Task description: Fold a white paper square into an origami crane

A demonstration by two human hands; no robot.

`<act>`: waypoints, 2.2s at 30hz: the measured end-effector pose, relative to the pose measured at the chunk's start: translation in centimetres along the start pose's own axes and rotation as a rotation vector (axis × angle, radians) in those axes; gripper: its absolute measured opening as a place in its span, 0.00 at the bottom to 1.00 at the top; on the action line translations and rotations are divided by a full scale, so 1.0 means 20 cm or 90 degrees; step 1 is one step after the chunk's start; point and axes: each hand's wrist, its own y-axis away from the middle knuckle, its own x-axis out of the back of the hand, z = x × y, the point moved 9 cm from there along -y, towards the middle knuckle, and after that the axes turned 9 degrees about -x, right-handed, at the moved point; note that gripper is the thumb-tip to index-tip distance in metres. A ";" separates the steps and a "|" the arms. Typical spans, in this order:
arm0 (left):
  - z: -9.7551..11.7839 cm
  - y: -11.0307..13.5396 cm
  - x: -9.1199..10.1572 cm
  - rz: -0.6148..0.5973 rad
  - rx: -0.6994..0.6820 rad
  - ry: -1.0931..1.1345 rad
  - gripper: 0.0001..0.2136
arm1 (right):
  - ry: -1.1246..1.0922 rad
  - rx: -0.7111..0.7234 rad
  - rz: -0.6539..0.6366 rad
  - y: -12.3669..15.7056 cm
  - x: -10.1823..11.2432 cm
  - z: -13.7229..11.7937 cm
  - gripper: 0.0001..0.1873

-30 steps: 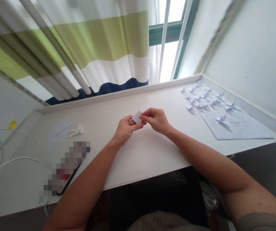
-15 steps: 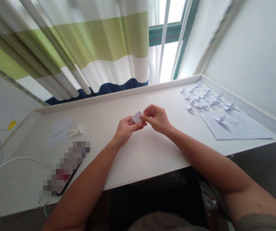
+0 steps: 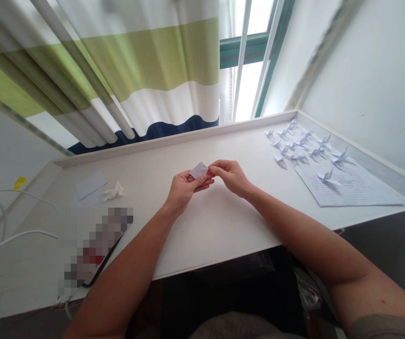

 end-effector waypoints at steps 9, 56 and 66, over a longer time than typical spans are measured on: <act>0.02 0.00 0.01 0.011 -0.008 -0.014 0.23 | 0.180 0.155 -0.025 0.06 -0.03 -0.12 0.06; -0.03 0.01 -0.03 -0.063 0.046 -0.023 0.25 | 0.135 0.004 -0.099 0.00 -0.02 0.01 0.29; -0.06 0.01 -0.03 -0.090 0.070 -0.024 0.22 | 0.145 0.006 -0.076 0.00 -0.02 0.03 0.30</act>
